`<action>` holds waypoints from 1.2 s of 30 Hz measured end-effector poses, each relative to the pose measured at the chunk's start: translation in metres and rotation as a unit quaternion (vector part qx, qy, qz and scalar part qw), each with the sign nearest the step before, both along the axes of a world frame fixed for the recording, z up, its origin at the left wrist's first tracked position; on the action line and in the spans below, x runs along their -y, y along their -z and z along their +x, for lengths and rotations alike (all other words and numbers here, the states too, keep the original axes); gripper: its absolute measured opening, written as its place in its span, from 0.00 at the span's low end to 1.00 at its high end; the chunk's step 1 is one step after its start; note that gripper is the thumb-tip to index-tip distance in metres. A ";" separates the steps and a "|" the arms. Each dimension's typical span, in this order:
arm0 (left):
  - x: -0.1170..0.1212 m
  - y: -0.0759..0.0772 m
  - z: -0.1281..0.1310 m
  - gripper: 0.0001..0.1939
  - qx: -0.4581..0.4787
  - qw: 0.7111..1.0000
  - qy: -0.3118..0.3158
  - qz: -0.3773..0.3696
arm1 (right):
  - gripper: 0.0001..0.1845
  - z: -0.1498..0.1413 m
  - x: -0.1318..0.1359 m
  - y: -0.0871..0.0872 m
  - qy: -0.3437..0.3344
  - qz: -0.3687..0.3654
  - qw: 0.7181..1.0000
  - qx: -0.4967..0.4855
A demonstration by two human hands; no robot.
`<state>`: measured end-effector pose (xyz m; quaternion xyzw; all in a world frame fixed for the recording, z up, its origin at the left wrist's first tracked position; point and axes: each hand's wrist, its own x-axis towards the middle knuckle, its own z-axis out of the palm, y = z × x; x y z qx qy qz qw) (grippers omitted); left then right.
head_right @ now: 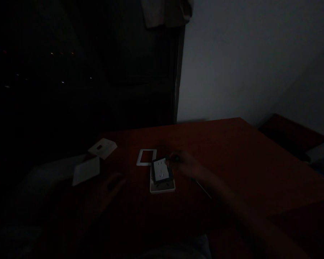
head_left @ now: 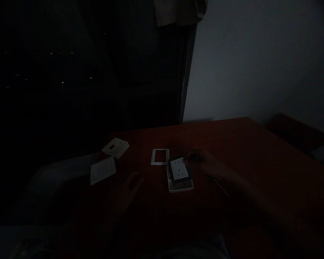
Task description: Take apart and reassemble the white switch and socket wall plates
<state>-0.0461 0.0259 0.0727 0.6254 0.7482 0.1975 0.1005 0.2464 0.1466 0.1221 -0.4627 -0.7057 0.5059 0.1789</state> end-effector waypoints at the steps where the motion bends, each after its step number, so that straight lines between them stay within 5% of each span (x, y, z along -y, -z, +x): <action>1: -0.001 -0.001 0.005 0.13 0.011 1.000 0.009 0.015 | 0.15 0.000 0.000 0.000 -0.002 -0.003 1.000 -0.001; 9: -0.019 -0.020 0.068 0.42 0.101 0.972 0.199 0.072 | 0.12 -0.010 0.005 -0.006 -0.028 -0.017 0.999 -0.024; 13: -0.027 -0.019 0.085 0.44 0.102 0.968 0.218 0.067 | 0.13 -0.010 0.005 -0.005 -0.051 -0.012 0.998 -0.044; 18: -0.032 -0.015 0.076 0.43 0.092 0.969 0.208 0.093 | 0.13 -0.007 -0.001 0.003 -0.080 0.042 0.996 0.019; 25: -0.029 0.003 0.043 0.39 0.057 0.982 0.151 0.096 | 0.13 -0.002 0.001 0.016 -0.030 0.154 0.977 0.148; 28: -0.025 0.010 0.038 0.38 0.051 0.984 0.142 0.093 | 0.19 0.000 0.006 0.022 -0.019 0.172 0.964 0.203; 36: -0.021 0.007 0.038 0.37 0.043 0.981 0.171 0.087 | 0.13 0.007 0.002 0.030 -0.032 0.187 0.951 0.243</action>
